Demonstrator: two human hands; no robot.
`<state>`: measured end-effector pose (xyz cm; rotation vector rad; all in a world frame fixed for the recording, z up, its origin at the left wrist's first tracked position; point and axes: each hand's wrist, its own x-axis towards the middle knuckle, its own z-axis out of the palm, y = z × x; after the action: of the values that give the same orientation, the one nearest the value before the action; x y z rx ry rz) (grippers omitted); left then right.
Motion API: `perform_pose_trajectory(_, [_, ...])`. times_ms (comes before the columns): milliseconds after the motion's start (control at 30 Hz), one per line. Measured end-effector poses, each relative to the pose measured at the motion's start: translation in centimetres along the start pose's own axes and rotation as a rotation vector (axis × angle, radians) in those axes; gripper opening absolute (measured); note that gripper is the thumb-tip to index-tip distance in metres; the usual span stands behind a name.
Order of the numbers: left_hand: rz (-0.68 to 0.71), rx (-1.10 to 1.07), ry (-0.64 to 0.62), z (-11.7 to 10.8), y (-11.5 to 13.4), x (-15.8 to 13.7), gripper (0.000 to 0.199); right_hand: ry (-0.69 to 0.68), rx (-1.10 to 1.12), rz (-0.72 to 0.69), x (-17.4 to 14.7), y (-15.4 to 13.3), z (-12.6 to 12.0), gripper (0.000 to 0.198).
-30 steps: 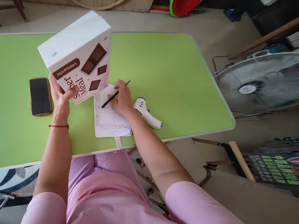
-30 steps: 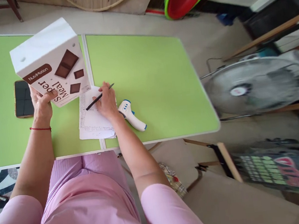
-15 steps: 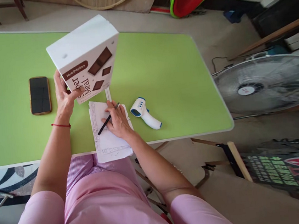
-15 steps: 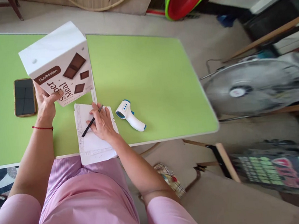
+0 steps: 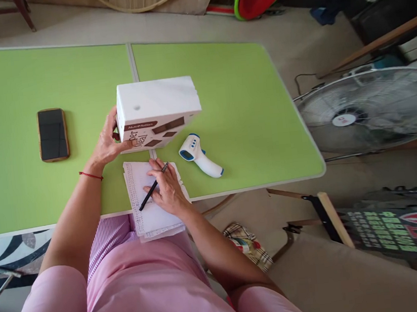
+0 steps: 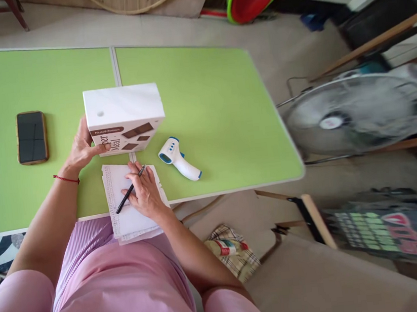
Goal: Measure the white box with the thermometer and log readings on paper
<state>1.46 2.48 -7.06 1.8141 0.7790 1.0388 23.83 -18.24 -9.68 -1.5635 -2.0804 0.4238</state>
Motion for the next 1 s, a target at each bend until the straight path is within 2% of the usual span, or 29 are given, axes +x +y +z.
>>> perform_pose_trajectory(167, [-0.024,0.038,-0.119,-0.8,1.2,-0.2,0.122,0.05,-0.017,-0.022,0.1,0.2,0.1,0.033])
perform_pose_trajectory(367, [-0.083,0.259,-0.105,-0.4,1.0,-0.3,0.104,0.099,-0.051,0.019,0.9,1.2,-0.1,0.032])
perform_pose_trajectory(467, [-0.097,0.328,-0.079,0.0,1.2,-0.2,0.101,0.1,-0.066,0.016,1.1,1.6,-0.3,0.032])
perform_pose_trajectory(533, [-0.132,0.398,-0.089,-0.1,1.6,-0.2,0.109,0.1,-0.069,0.007,1.0,1.6,-0.4,0.032])
perform_pose_trajectory(700, [-0.351,0.674,-0.247,-0.8,2.8,-0.6,0.155,0.121,-0.061,0.002,0.1,1.3,-0.9,0.031])
perform_pose_trajectory(833, [-0.387,0.767,-0.378,-1.2,3.3,-0.9,0.164,0.093,-0.056,-0.008,-1.1,0.8,-1.5,0.031])
perform_pose_trajectory(900, [-0.394,0.793,-0.41,-1.1,3.3,-1.0,0.168,0.086,-0.053,-0.032,-1.7,0.8,-1.8,0.031])
perform_pose_trajectory(1000, [-0.403,0.793,-0.425,-1.0,3.1,-0.8,0.174,0.147,-0.057,-0.033,-2.1,1.2,-2.4,0.025])
